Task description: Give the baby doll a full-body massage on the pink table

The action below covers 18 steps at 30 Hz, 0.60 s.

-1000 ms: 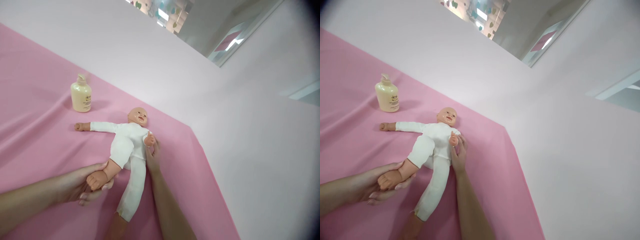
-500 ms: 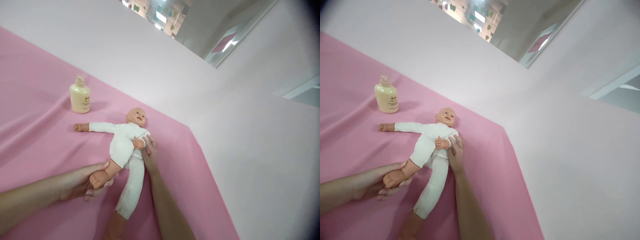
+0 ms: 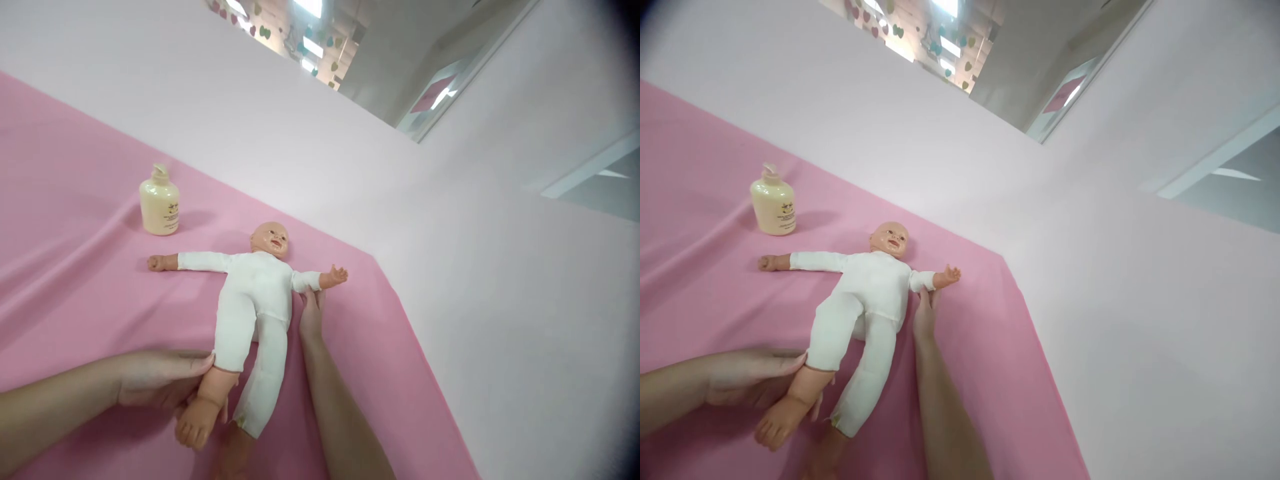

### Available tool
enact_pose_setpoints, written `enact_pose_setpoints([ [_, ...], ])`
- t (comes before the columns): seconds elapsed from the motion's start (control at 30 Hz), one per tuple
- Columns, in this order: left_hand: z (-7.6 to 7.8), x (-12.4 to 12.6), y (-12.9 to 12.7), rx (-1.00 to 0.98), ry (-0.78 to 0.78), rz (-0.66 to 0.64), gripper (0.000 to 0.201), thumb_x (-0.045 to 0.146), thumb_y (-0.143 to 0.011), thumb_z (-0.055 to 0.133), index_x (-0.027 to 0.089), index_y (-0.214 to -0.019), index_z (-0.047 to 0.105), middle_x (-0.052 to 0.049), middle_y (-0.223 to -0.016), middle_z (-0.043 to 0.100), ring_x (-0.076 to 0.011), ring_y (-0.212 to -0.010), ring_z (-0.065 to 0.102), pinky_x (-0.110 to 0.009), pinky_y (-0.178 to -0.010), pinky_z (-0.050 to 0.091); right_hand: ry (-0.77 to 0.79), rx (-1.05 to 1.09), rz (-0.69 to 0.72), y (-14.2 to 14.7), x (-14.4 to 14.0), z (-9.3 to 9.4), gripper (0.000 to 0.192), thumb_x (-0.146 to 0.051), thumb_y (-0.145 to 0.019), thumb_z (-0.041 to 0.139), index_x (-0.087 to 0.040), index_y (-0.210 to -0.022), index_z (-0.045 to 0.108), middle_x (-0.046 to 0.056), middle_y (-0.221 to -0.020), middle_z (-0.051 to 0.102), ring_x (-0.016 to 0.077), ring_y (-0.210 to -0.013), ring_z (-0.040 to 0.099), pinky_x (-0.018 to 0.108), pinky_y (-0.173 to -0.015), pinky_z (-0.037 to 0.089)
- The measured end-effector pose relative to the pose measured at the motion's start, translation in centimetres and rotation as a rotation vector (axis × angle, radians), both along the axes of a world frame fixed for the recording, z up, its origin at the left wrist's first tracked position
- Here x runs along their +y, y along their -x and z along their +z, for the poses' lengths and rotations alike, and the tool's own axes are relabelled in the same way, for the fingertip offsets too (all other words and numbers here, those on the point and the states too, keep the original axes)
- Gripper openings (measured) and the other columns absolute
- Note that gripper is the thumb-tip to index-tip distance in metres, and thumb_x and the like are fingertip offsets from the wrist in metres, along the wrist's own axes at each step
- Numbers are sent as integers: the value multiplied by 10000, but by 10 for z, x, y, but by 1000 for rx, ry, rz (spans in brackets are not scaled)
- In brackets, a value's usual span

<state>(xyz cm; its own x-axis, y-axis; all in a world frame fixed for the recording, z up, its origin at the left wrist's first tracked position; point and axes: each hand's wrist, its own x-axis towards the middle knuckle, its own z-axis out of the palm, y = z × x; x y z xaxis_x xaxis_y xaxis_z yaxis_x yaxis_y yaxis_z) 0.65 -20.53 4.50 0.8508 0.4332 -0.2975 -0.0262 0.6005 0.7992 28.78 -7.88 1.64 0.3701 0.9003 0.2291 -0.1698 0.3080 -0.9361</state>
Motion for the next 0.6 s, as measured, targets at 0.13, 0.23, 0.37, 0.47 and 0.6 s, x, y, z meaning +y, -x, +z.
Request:
enact_pose_setpoints([
  [0.13, -3, 0, -2, 35, -2, -14, 496, 674, -819, 578, 215, -993, 644, -44, -868, 691, -223, -747, 632, -348, -676, 485, 61, 136, -66, -8, 8, -3, 358, -367, -804, 604, -256, -1142, 569, 1, -1147, 676, 161, -1032, 657, 337, -895, 533],
  [0.23, -8, 1, -4, 30, -40, -24, 571, 725, -791, 582, 195, -1003, 611, -57, -856, 697, -171, -609, 588, -327, -617, 474, 114, 266, -85, -14, 14, -5, 337, -358, -794, 572, -241, -1110, 566, 4, -1067, 692, 160, -954, 676, 340, -883, 541],
  [0.37, -12, 4, -6, 4, -98, -64, 705, 813, -759, 521, 149, -970, 623, -101, -863, 708, -124, -501, 486, -325, -575, 453, 160, 361, -101, -23, 21, -9, 306, -346, -795, 544, -238, -1080, 569, 14, -1014, 698, 170, -938, 685, 346, -897, 546],
  [0.47, -12, 5, -5, 32, -129, -48, 739, 822, -750, 520, 123, -947, 656, -113, -867, 701, -112, -487, 445, -340, -581, 449, 137, 401, -131, -30, 24, -8, 298, -334, -776, 556, -232, -1056, 567, 21, -1003, 694, 181, -933, 687, 352, -876, 554],
  [0.6, -15, 4, -2, 115, -144, -20, 747, 853, -710, 531, 130, -865, 637, -77, -749, 652, -138, -543, 490, -326, -579, 434, 93, 479, -191, -43, 26, -7, 366, -343, -771, 586, -249, -1123, 557, 6, -1025, 679, 157, -898, 695, 327, -819, 557],
])
